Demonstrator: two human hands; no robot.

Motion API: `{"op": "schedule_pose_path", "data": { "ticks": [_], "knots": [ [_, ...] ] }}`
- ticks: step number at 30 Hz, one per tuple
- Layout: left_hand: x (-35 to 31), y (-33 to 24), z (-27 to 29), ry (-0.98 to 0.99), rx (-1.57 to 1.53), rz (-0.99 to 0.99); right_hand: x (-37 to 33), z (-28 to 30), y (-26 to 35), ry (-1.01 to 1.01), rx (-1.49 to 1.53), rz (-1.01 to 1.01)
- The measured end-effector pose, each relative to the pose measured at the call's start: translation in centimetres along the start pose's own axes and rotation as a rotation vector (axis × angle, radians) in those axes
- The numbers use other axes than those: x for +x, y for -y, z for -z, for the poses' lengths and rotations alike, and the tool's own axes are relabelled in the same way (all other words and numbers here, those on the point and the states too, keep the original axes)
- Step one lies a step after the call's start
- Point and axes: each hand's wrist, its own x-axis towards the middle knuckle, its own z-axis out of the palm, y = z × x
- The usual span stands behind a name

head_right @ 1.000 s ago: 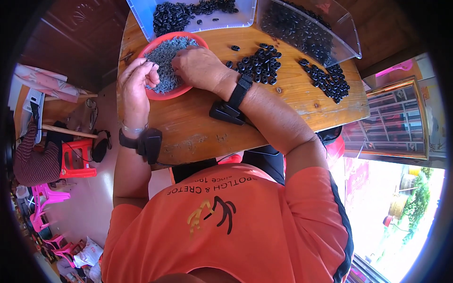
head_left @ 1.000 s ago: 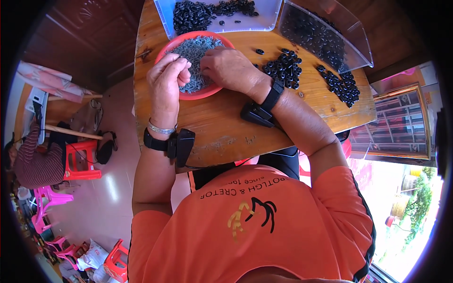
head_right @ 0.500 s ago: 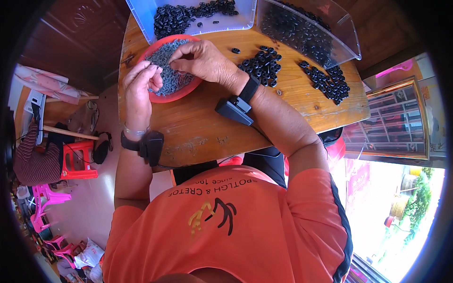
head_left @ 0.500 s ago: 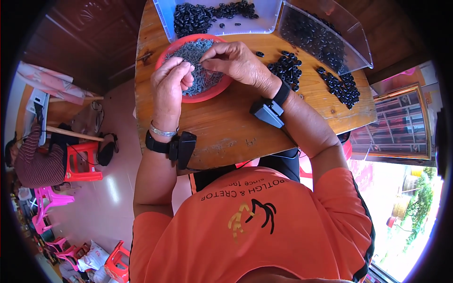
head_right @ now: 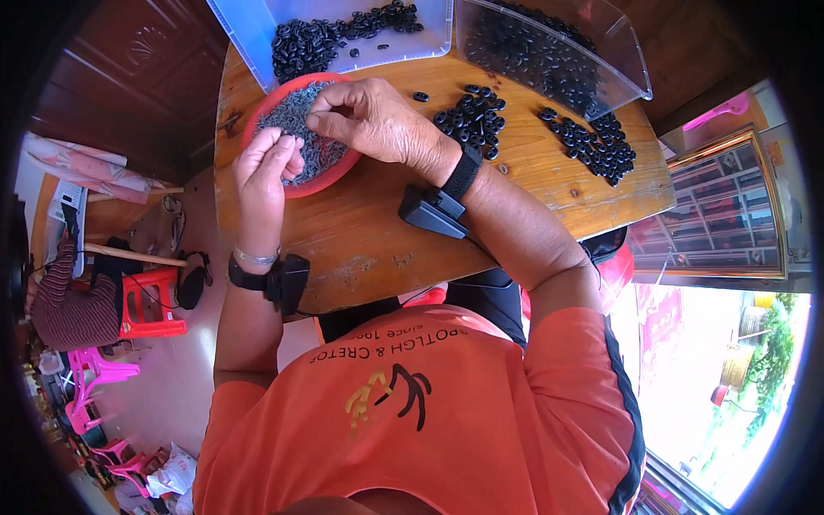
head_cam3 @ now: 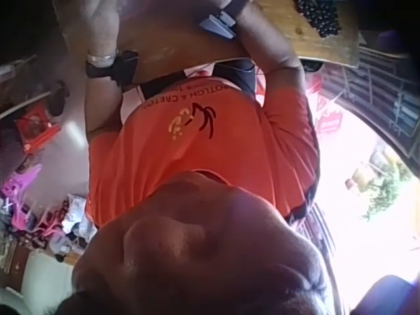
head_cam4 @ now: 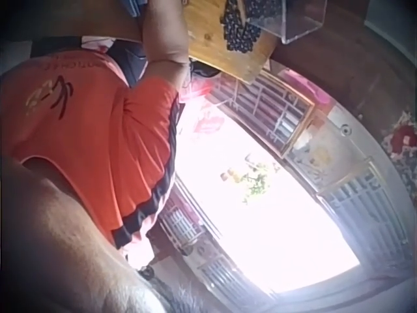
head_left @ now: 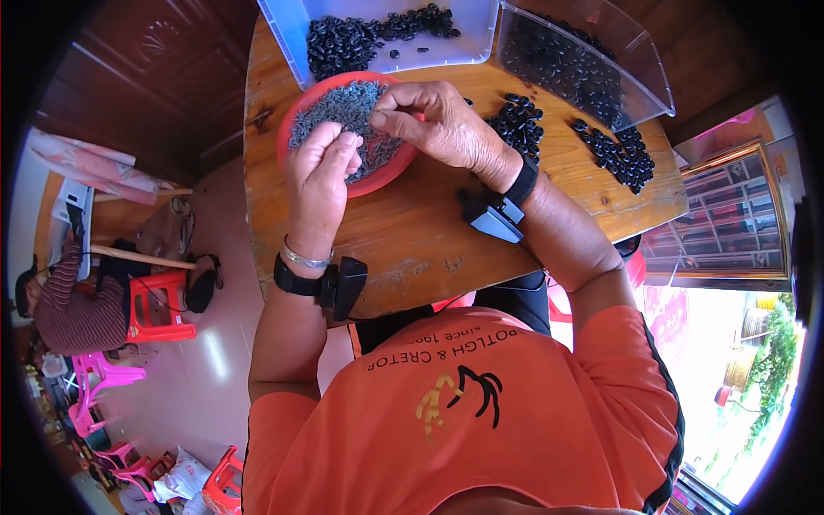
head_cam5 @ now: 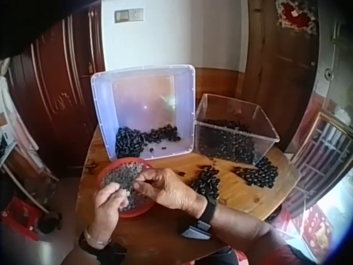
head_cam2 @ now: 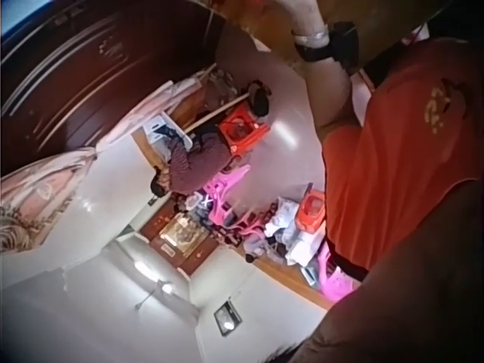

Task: Inspecting and sorting small black components from a pile into a red bowl and plastic containers.

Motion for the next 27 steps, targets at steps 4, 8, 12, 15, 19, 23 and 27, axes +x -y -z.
{"op": "schedule_pose_path", "data": {
  "ticks": [4, 8, 12, 15, 19, 23, 27],
  "knots": [
    [-0.4, -0.1, -0.3, -0.011, 0.2, -0.14, -0.1, 0.4, 0.7, -0.024, -0.043, 0.056],
    [-0.4, 0.0, -0.4, 0.006, 0.34, -0.241, -0.2, 0.6, 0.8, 0.007, -0.035, 0.075],
    [-0.3, 0.5, -0.3, 0.012, 0.418, -0.245, -0.3, 0.5, 1.0, 0.024, -0.153, 0.131],
    [-0.3, 0.4, -0.3, 0.025, 0.445, -0.268, -0.2, 0.5, 0.8, 0.033, -0.198, 0.196],
    [-0.4, 0.4, -0.4, 0.043, 0.429, -0.277, -0.3, 0.4, 0.8, 0.023, -0.231, 0.224],
    [-0.5, 0.3, -0.6, 0.026, 0.405, -0.267, -0.4, 0.6, 1.2, 0.014, -0.287, 0.229],
    [-0.4, 0.5, -0.4, 0.021, 0.425, -0.251, -0.2, 0.9, 0.9, -0.025, -0.273, 0.233]
  ]
}}
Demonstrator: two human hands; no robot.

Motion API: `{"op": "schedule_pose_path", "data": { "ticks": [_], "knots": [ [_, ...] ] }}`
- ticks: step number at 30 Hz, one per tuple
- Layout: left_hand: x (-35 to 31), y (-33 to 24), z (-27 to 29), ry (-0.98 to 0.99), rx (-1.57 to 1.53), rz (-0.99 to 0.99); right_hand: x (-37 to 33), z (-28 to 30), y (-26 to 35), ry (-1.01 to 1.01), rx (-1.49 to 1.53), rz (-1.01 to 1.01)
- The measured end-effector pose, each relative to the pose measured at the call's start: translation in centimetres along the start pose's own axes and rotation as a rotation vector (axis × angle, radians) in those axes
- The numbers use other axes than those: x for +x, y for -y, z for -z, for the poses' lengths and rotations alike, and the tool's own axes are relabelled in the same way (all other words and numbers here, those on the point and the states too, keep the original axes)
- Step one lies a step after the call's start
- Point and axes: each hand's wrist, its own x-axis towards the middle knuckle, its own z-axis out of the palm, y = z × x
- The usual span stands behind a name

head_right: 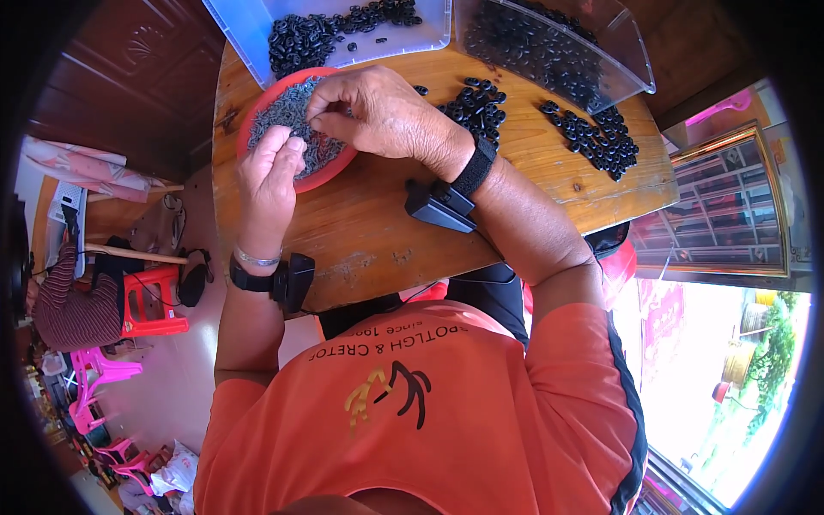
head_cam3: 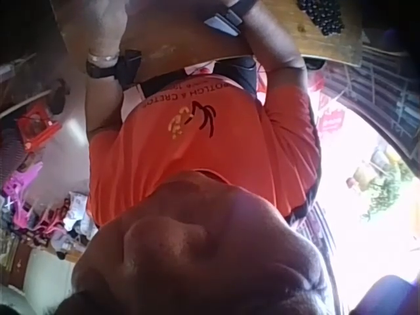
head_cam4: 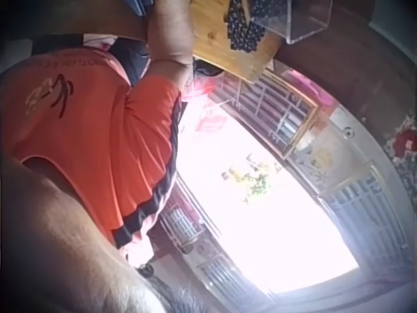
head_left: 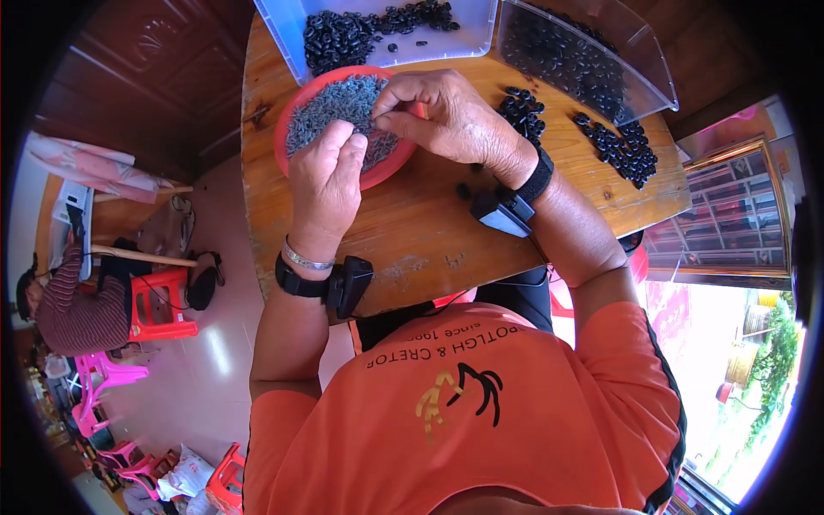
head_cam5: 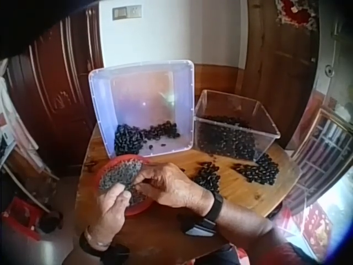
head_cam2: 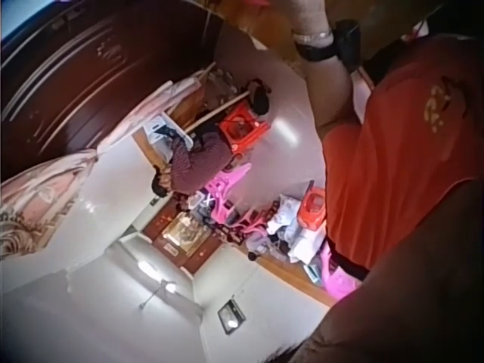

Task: Inspecting and sorting small black components from a pile into a red bowl and plastic containers.

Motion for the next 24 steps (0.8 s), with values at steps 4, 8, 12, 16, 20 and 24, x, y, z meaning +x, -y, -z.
{"op": "schedule_pose_path", "data": {
  "ticks": [4, 8, 12, 16, 20, 24],
  "knots": [
    [0.0, -0.2, -0.1, 0.018, -0.008, 0.003, -0.1, -0.2, -0.3, 0.021, -0.029, 0.05],
    [-0.1, 0.0, -0.1, 0.016, -0.018, -0.012, -0.1, -0.3, 0.2, 0.064, -0.071, 0.041],
    [-0.1, 0.0, -0.1, 0.038, -0.032, 0.009, -0.2, -0.7, 0.2, 0.041, -0.059, 0.035],
    [-0.4, -0.4, -0.5, 0.023, -0.137, 0.086, -0.3, -0.7, 0.2, 0.037, -0.087, 0.051],
    [-0.4, -0.6, -1.3, 0.0, -0.246, 0.162, -0.3, -0.2, 0.5, 0.045, -0.081, -0.026],
    [0.1, -0.2, -0.3, 0.199, -0.16, 0.192, -0.3, 0.8, 0.2, 0.136, -0.096, -0.015]
  ]
}}
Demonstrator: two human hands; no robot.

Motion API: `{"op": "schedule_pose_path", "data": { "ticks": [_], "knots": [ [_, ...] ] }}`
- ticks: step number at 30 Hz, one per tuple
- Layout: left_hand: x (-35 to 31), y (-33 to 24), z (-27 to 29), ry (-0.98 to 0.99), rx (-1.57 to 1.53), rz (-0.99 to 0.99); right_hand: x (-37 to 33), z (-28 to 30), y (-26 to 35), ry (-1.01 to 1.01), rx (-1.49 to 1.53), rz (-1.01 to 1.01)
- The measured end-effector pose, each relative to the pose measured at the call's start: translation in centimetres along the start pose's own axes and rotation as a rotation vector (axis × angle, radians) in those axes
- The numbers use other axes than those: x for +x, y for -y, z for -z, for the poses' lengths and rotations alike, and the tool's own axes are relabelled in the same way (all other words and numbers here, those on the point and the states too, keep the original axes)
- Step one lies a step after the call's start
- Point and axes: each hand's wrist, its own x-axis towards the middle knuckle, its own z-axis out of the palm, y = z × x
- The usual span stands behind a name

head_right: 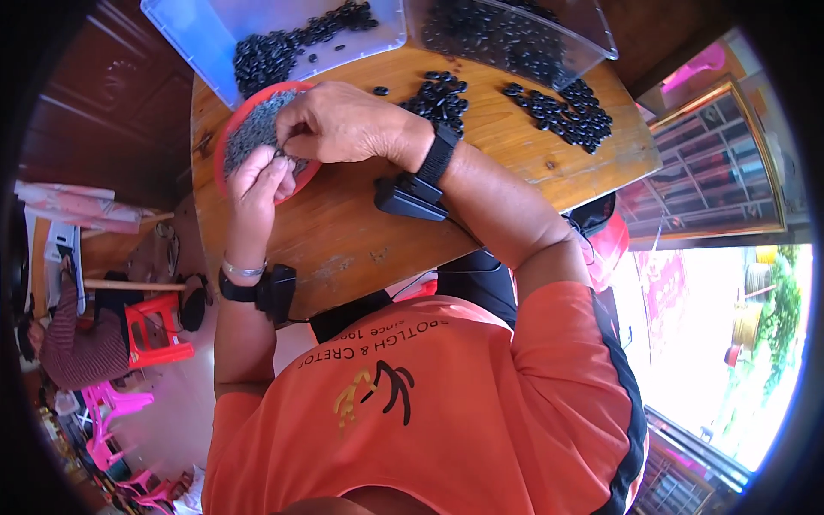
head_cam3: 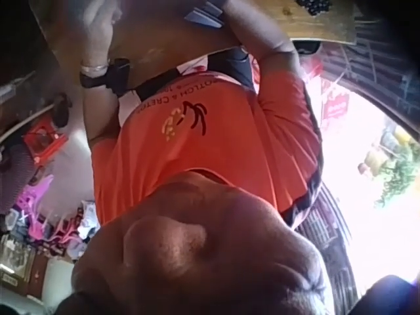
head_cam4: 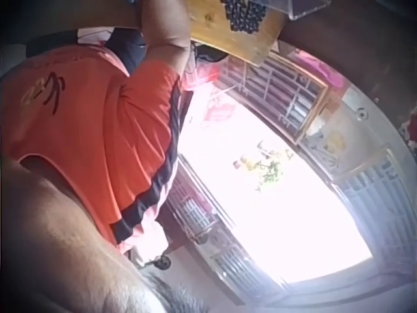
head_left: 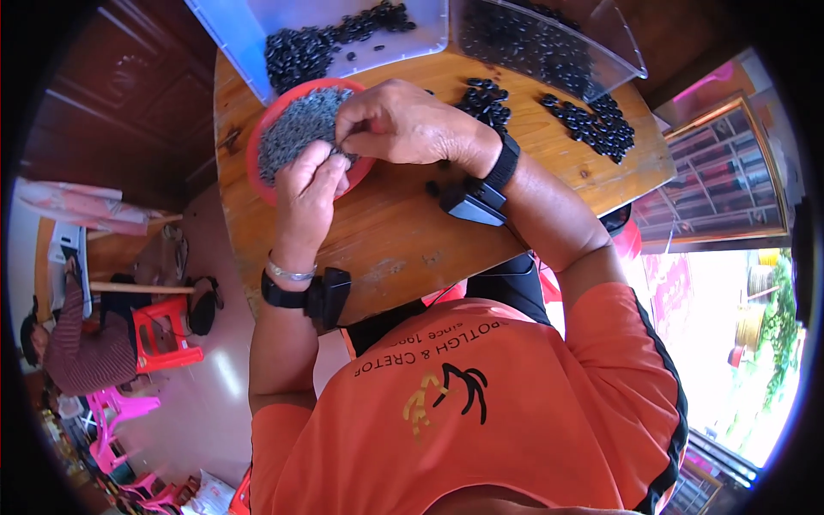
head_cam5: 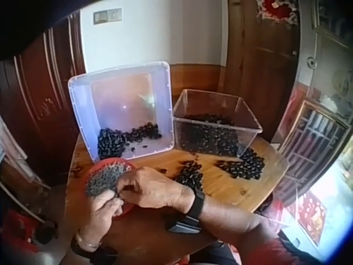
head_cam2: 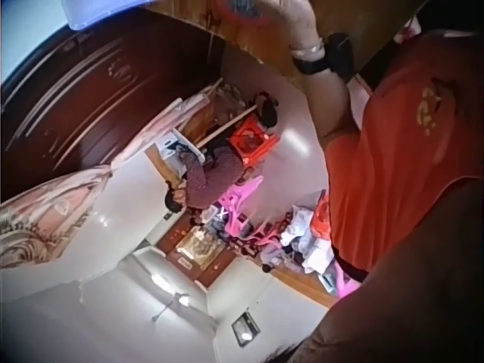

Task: Inspecting and sorting small black components from a pile into a red bowl and plastic containers.

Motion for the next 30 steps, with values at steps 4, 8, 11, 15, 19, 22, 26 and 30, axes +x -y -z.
{"op": "schedule_pose_path", "data": {
  "ticks": [4, 8, 11, 15, 19, 22, 26, 30],
  "knots": [
    [0.1, -0.6, 0.3, 0.131, 0.037, 0.048, -0.4, 1.1, -0.2, 0.053, 0.035, 0.011],
    [0.1, -0.4, 1.1, 0.068, -0.048, 0.066, -0.6, 4.1, -3.2, -0.16, -0.223, -0.097],
    [0.3, -0.2, 1.4, 0.045, -0.121, 0.01, -1.9, 6.7, -5.3, -0.234, -0.563, -0.204],
    [0.2, -0.5, 1.4, 0.012, -0.101, -0.02, -2.3, 6.5, -7.4, -0.108, -0.598, -0.302],
    [0.3, -0.1, 1.3, 0.017, -0.092, -0.019, -2.0, 4.6, -7.9, -0.036, -0.686, -0.293],
    [0.2, -0.1, 1.3, 0.017, -0.11, -0.019, -1.8, 3.8, -8.1, 0.037, -0.687, -0.347],
    [0.0, -0.8, 0.7, -0.036, -0.081, 0.008, -1.5, 3.5, -9.0, 0.086, -0.757, -0.397],
    [-0.1, -0.6, 0.9, -0.011, -0.067, -0.012, -1.3, 3.6, -8.7, -0.021, -0.509, -0.331]
  ]
}}
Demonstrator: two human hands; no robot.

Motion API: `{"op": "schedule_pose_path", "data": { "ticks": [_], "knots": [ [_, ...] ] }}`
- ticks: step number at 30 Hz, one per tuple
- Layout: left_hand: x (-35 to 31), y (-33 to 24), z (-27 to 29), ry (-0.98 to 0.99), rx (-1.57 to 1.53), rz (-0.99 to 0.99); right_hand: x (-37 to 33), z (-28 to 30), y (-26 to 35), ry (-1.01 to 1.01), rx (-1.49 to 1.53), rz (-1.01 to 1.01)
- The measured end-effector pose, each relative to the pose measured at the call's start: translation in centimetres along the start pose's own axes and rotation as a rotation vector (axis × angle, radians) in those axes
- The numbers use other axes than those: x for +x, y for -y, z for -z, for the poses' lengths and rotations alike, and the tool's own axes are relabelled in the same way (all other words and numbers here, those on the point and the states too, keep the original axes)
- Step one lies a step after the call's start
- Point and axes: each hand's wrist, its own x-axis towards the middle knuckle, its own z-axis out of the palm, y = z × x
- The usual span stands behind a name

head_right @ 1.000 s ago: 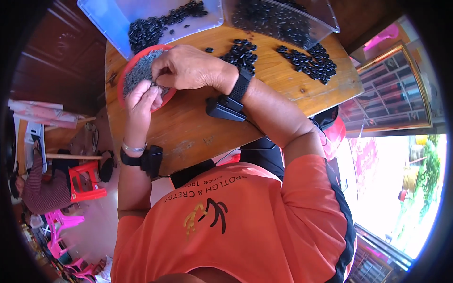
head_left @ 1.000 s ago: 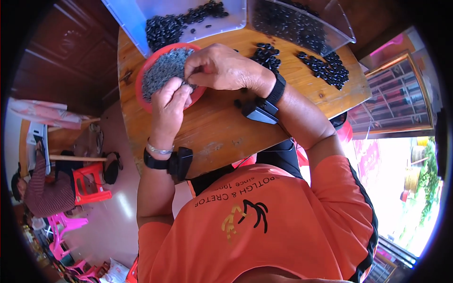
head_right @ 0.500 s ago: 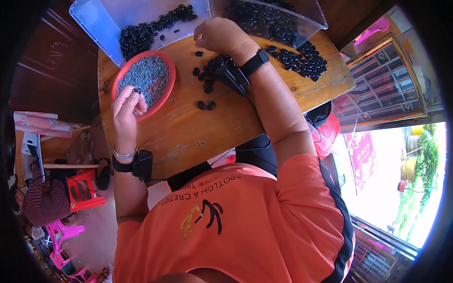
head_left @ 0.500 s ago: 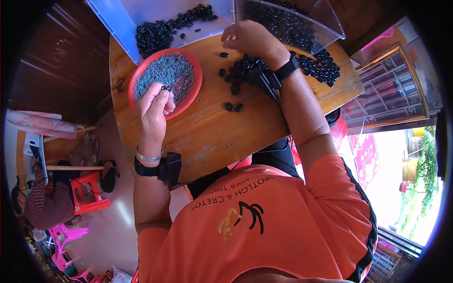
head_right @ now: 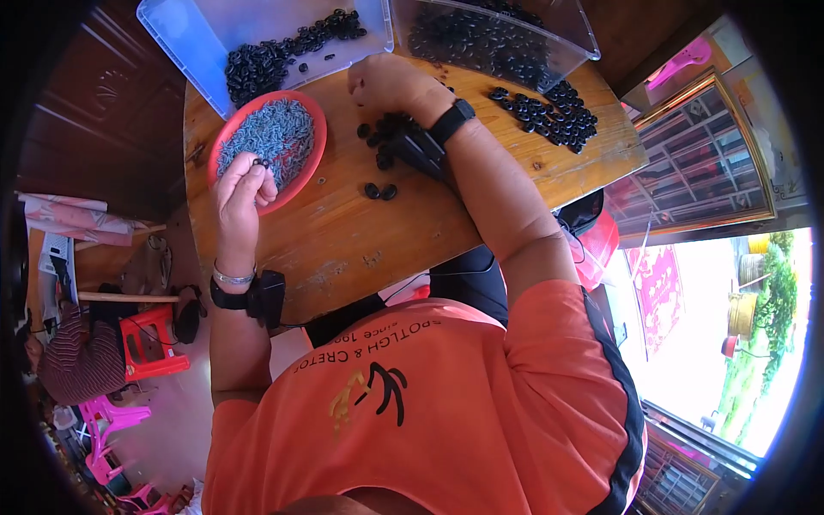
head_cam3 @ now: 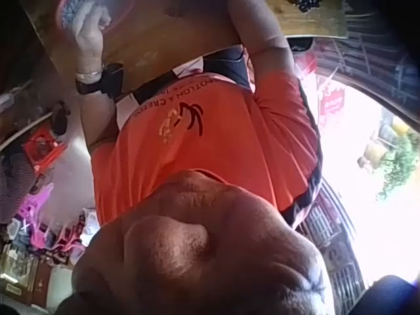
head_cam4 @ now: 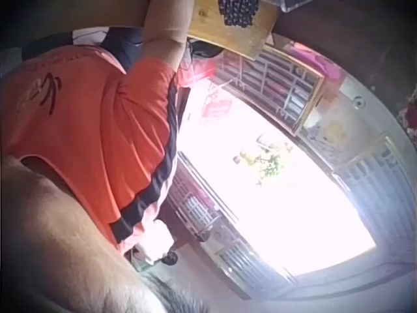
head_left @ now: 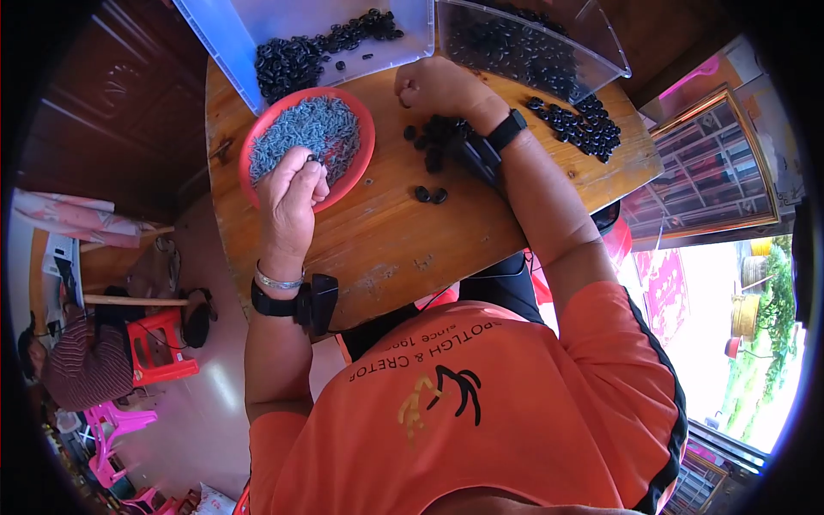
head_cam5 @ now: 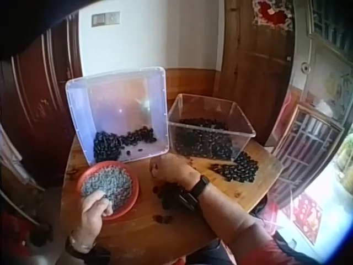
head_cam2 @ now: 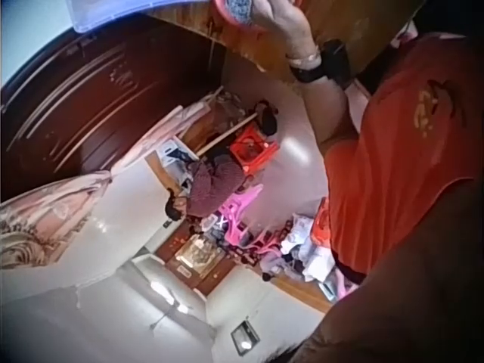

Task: Inspecting and sorting small black components from a pile into a red bowl and plastic containers.

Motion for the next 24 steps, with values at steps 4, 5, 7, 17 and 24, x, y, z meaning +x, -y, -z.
{"op": "schedule_pose_path", "data": {
  "ticks": [4, 5, 7, 17, 24],
  "knots": [
    [0.1, 0.0, -0.1, 0.006, -0.046, 0.013, 0.0, 0.4, 1.3, 0.179, 0.919, -0.108],
    [0.0, -0.1, -0.1, -0.004, -0.041, 0.016, -0.2, 0.7, 2.5, 0.203, 1.054, -0.068],
    [-0.1, -0.2, -0.3, -0.012, -0.085, 0.065, -0.4, 0.8, 3.9, 0.232, 1.193, -0.024],
    [-0.3, -0.4, -0.7, 0.02, -0.152, 0.051, -0.9, 0.0, 6.8, 0.266, 1.32, 0.134],
    [-0.3, -0.6, -0.7, 0.014, -0.168, 0.056, -1.1, -0.2, 7.5, 0.25, 1.362, 0.125]
  ]
}}
